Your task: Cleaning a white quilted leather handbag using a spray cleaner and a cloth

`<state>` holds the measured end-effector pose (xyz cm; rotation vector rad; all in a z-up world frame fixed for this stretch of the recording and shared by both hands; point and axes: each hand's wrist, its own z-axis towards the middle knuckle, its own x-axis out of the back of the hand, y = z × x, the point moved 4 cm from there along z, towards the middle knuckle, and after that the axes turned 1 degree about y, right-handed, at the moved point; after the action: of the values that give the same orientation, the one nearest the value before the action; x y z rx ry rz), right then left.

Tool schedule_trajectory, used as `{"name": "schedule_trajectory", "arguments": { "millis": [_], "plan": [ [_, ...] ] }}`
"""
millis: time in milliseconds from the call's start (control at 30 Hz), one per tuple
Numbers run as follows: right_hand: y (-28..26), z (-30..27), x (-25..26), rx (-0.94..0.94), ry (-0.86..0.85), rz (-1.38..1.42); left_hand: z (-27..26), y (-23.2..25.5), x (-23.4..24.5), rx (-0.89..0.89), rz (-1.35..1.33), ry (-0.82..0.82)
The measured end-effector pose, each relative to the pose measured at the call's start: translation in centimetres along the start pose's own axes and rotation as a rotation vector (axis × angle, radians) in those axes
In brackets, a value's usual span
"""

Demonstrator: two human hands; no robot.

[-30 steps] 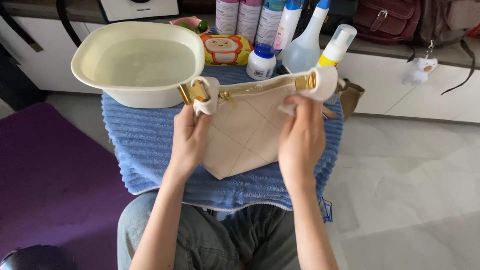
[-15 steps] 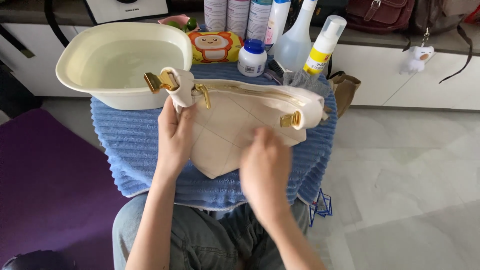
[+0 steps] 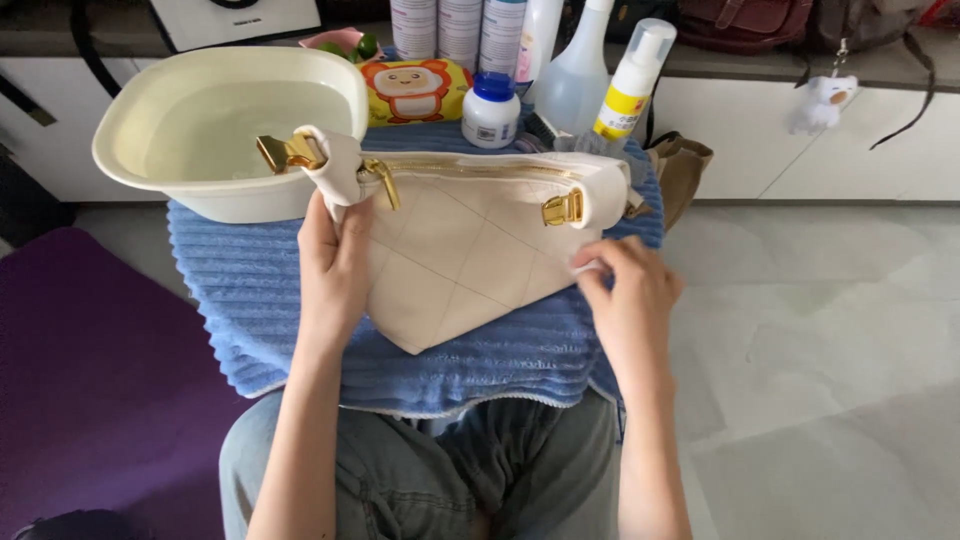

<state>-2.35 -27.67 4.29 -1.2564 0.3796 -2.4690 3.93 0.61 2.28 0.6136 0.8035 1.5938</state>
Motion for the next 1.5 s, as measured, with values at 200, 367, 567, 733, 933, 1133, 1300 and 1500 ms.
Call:
{"name": "schedule_trajectory", "arguments": {
  "millis": [200, 367, 567, 733, 933, 1133, 1300, 1500],
  "plan": [
    [-3.7, -1.5, -2.0, -0.013, 0.042, -0.012, -0.1, -0.6, 0.1, -0.018, 0.032, 0.020],
    [-9.6, -3.4, -1.6, 0.293, -0.097, 0.287, -0.6, 0.1, -0.2, -0.049, 0.066, 0.073],
    [-6.8, -1.0, -1.2, 0.411, -0.197, 0.350, -1.1, 2.4, -1.1, -0.104, 0.129, 0.124],
    [-2.7, 1.4, -2.6, 0.253, -0.013, 0.300, -1.5, 4.8, -1.8, -0.133, 0.194, 0.141],
    [-3.0, 1.2, -2.2, 0.203, -0.108, 0.233, -1.0, 4.0, -1.5, -0.008, 0.221, 0.135],
    [-2.9, 1.1, -2.4, 0.200, -0.134, 0.208, -0.4, 2.6, -1.3, 0.107, 0.205, 0.090],
    [-3.3, 0.8, -2.4, 0.230, -0.108, 0.180, -1.1, 3.5, -1.2, 0.098, 0.220, 0.126],
    [-2.8, 1.1, -1.9, 0.246, -0.085, 0.212, -1.2, 2.8, -1.7, 0.071, 0.226, 0.149]
  ]
}}
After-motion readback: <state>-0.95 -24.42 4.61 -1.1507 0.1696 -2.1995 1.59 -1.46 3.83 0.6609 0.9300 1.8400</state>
